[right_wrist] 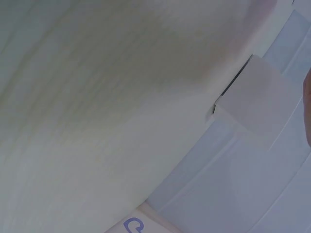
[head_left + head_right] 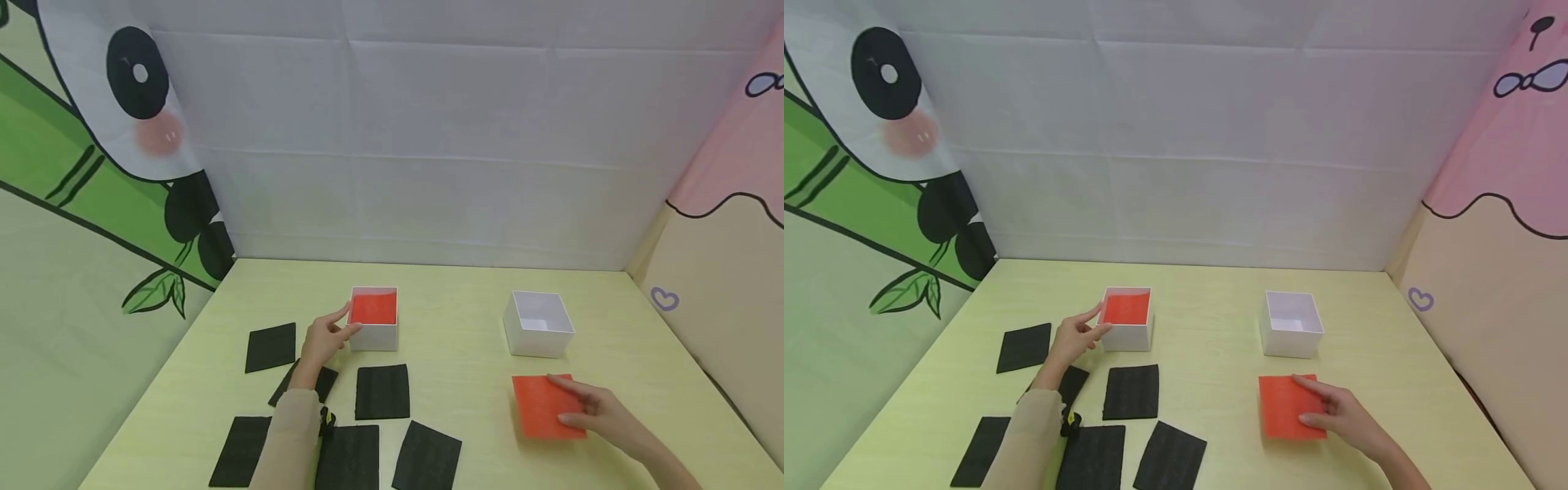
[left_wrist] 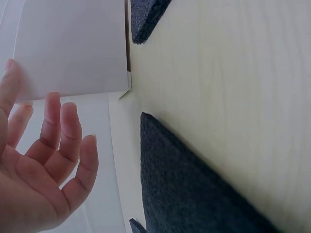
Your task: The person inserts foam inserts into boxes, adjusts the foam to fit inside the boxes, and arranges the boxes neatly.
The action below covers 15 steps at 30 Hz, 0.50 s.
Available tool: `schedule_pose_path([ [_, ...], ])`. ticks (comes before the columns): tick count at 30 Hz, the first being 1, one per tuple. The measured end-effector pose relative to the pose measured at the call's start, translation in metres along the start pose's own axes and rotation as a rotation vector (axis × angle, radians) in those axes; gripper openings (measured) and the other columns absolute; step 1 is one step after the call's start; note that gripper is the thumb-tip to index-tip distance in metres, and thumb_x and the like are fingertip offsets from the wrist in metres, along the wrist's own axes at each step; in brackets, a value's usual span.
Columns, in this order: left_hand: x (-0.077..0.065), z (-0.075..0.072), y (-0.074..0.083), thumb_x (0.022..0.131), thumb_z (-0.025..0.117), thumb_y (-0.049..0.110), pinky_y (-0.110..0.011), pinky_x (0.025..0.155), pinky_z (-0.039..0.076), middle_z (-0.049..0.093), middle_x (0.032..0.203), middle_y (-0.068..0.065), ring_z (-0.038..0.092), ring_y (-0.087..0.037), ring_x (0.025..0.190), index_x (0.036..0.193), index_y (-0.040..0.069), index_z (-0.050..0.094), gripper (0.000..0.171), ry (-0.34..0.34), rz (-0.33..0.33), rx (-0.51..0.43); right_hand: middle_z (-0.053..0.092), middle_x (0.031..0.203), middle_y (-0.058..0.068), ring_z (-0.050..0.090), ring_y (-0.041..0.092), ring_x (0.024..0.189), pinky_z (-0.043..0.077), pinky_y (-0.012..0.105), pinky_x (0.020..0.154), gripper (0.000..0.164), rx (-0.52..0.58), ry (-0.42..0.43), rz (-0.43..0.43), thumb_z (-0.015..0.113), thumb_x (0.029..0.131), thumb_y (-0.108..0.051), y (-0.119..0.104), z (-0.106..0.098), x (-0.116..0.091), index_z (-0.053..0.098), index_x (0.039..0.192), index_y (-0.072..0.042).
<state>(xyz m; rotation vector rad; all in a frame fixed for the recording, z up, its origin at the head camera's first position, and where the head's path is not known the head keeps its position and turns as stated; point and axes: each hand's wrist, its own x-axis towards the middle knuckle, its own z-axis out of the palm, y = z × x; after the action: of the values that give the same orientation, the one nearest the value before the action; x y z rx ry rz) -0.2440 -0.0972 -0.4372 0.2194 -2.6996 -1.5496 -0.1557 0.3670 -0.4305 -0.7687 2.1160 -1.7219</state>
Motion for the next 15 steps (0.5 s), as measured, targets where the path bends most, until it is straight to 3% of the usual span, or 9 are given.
schedule_pose_path([
  [15,0.0,0.0,0.001,0.075,0.069,0.039,-0.026,0.047,0.033,0.054,0.067,-0.006,0.049,-0.019,0.056,0.132,0.021,0.045,0.065,0.013,-0.01,0.008,0.051,0.116,-0.012,0.057,0.011,0.091,0.049,0.029,0.071,0.05,0.042,-0.016,-0.033,0.054,0.085,0.005,-0.003,0.017,0.029,0.039,0.133,0.002],
])
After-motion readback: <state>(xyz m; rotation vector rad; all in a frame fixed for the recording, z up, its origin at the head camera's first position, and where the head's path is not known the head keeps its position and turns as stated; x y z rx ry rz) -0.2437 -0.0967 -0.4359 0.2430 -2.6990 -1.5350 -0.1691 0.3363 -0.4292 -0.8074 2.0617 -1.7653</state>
